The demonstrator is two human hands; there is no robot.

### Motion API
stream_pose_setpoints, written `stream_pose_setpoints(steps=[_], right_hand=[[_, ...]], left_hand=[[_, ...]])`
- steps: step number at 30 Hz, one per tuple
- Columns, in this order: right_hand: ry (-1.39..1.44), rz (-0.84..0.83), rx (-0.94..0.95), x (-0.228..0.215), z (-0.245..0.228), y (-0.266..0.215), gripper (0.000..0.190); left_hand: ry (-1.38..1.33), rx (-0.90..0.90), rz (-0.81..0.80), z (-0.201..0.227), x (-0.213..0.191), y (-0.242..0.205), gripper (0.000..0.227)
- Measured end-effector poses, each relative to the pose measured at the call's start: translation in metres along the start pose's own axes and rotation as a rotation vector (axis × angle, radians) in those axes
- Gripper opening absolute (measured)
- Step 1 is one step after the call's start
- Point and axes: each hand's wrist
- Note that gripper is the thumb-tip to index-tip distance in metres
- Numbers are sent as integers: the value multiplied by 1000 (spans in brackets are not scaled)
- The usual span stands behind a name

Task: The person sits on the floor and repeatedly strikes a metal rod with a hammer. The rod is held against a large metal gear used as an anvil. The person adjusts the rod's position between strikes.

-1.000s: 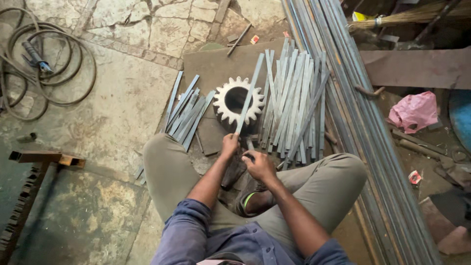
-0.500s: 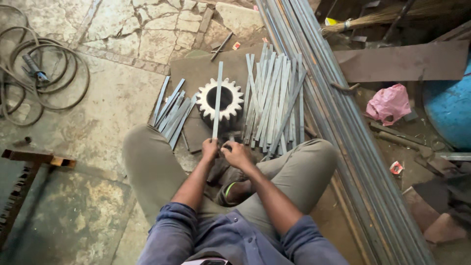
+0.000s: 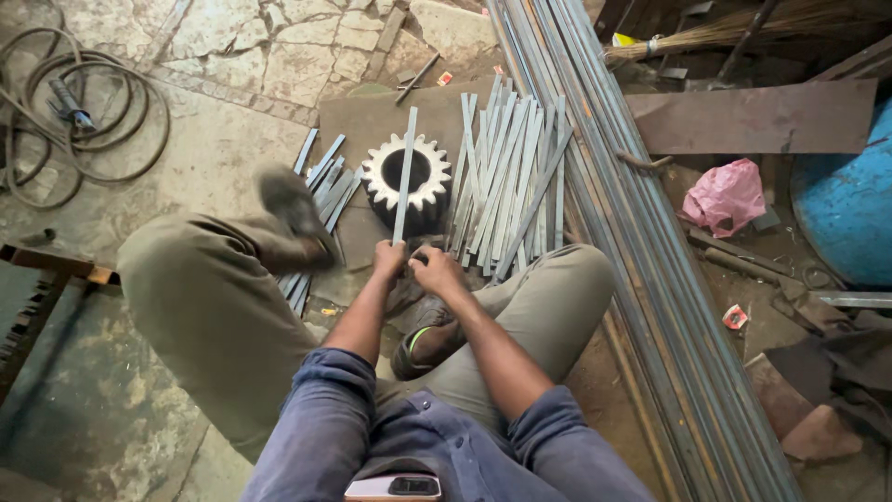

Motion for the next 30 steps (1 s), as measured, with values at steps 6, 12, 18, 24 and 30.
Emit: stream_pose_setpoints(steps=[6, 12, 18, 24, 30], right_hand=[[87, 48, -91, -10, 10, 0, 28], [96, 11, -49, -12, 6, 4, 31], [38, -13, -74, -15, -8, 24, 31], [-9, -85, -20, -31, -33, 39, 31], [36, -41, -64, -32, -34, 38, 31]], left_hand=[[77, 71, 5, 3, 9, 24, 33], [143, 368, 95, 8, 20, 71, 41], [-102, -19, -244, 2, -3, 82, 33], [-172, 123, -205, -12, 4, 79, 44], [-253, -20, -178, -6, 32, 83, 41]])
Point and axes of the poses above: each hand's wrist, its own y-axis towards the middle knuckle, its own x-axis out of the palm, z = x × y, and after that the axes turned 4 degrees about z, right-handed
